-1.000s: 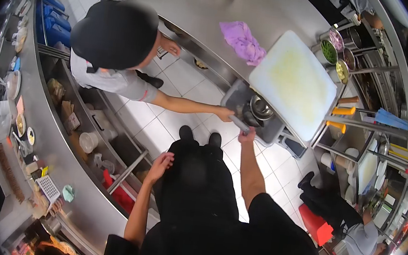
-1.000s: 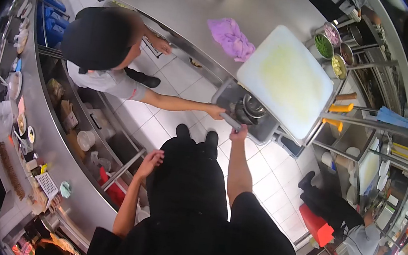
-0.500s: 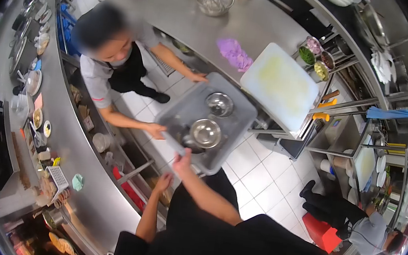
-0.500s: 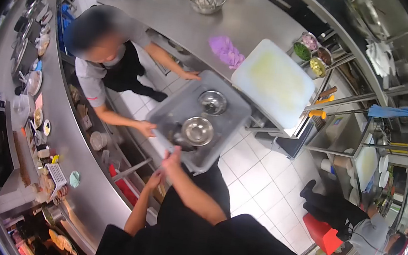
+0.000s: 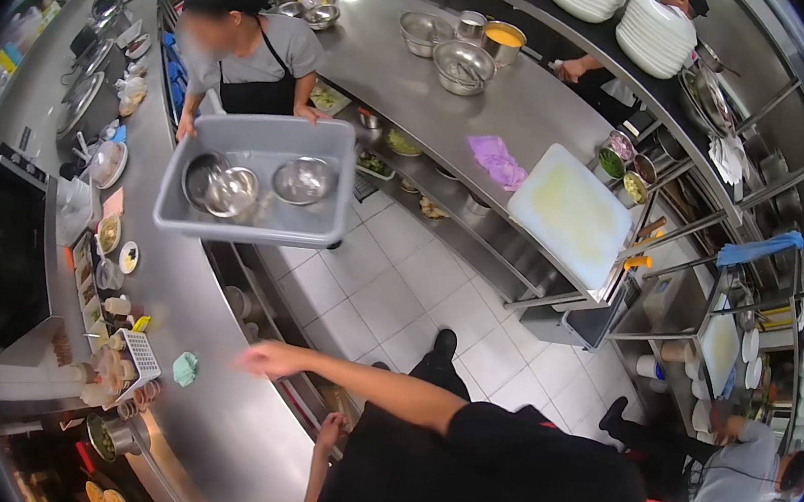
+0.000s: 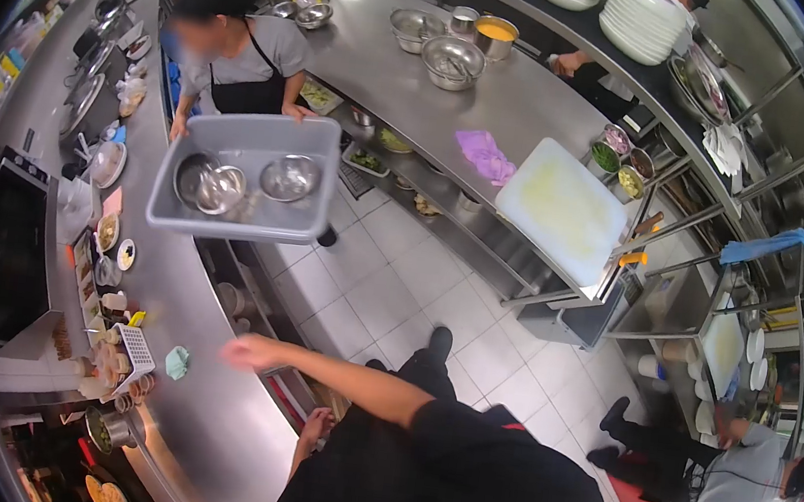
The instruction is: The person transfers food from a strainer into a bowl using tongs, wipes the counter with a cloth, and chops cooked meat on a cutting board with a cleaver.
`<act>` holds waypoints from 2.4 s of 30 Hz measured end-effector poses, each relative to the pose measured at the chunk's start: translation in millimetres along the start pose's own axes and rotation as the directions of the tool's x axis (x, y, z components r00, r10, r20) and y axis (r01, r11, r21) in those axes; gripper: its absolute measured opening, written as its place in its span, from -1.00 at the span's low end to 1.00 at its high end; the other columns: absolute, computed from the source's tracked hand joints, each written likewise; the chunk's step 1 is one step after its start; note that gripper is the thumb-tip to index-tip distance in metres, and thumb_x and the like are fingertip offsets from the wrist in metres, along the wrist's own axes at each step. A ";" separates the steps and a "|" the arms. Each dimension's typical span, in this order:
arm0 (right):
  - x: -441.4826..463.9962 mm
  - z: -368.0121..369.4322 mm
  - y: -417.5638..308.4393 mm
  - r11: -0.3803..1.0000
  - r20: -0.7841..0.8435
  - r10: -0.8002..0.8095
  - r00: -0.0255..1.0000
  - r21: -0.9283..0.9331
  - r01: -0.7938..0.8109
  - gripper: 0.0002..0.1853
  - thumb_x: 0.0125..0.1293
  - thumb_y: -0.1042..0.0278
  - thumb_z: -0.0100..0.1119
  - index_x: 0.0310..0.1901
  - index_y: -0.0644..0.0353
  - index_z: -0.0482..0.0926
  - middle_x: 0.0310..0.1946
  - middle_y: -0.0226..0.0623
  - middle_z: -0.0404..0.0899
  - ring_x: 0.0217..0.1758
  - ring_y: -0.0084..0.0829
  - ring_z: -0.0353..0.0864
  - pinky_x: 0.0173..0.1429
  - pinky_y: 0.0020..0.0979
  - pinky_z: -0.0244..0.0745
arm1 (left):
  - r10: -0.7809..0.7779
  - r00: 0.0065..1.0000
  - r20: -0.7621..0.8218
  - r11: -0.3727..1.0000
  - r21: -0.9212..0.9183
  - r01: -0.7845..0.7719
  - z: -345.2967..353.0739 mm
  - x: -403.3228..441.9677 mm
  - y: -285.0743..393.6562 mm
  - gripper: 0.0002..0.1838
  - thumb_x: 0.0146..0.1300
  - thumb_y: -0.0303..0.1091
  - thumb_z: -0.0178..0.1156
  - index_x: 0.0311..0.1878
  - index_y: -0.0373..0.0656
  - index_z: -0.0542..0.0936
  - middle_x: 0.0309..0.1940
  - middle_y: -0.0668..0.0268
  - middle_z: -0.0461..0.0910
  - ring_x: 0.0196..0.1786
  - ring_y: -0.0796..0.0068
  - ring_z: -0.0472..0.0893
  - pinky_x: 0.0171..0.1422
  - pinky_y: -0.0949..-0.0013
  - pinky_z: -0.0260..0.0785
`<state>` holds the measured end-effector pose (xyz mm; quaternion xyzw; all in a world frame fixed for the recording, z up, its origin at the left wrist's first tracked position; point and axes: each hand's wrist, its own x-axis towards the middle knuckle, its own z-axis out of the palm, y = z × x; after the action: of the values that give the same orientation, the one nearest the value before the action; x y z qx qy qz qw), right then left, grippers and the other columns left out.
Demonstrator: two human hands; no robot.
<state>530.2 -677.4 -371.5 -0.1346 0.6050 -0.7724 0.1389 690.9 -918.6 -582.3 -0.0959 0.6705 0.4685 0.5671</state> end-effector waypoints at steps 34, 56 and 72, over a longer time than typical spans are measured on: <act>-497.0 -814.0 -134.9 0.244 -0.973 0.067 0.222 -0.200 -0.949 -0.46 0.29 0.48 0.11 0.34 0.14 0.40 0.41 0.31 0.22 0.41 0.33 0.33 0.38 0.17 0.43 | 0.199 0.969 -0.147 0.940 0.307 -0.147 174.8 218.7 359.4 -0.71 0.58 -0.24 0.02 0.09 -0.23 0.59 -0.31 0.21 0.67 -0.26 0.45 0.66 -0.20 0.38 0.54; -370.8 -559.4 -83.3 0.778 -0.960 -0.044 -0.276 0.140 -0.613 -0.44 0.20 0.22 0.34 0.22 0.23 0.48 0.03 -0.01 0.62 0.11 -0.19 0.63 0.17 -0.13 0.55 | 0.898 0.104 -0.427 0.422 0.774 -0.473 198.8 501.8 887.3 -0.34 0.17 -0.54 0.22 0.38 -0.31 0.32 0.32 -0.22 0.31 0.39 -0.26 0.30 0.49 -0.08 0.17; -353.0 -658.8 69.1 -0.099 -0.707 0.060 -0.705 0.699 -0.709 -0.45 0.40 0.17 0.05 0.38 0.15 0.41 0.32 0.19 0.35 0.32 0.05 0.39 0.34 -0.08 0.38 | 0.950 0.308 0.049 0.021 0.975 -0.219 295.8 499.6 922.6 -0.30 0.45 -0.07 -0.21 0.55 -0.27 0.24 0.60 -0.22 0.05 0.64 -0.30 0.02 0.66 -0.27 -0.13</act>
<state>612.5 31.1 -605.3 0.8165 0.5510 -0.0399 0.1676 111.4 1.3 -503.4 0.3842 0.9044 0.1770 -0.0549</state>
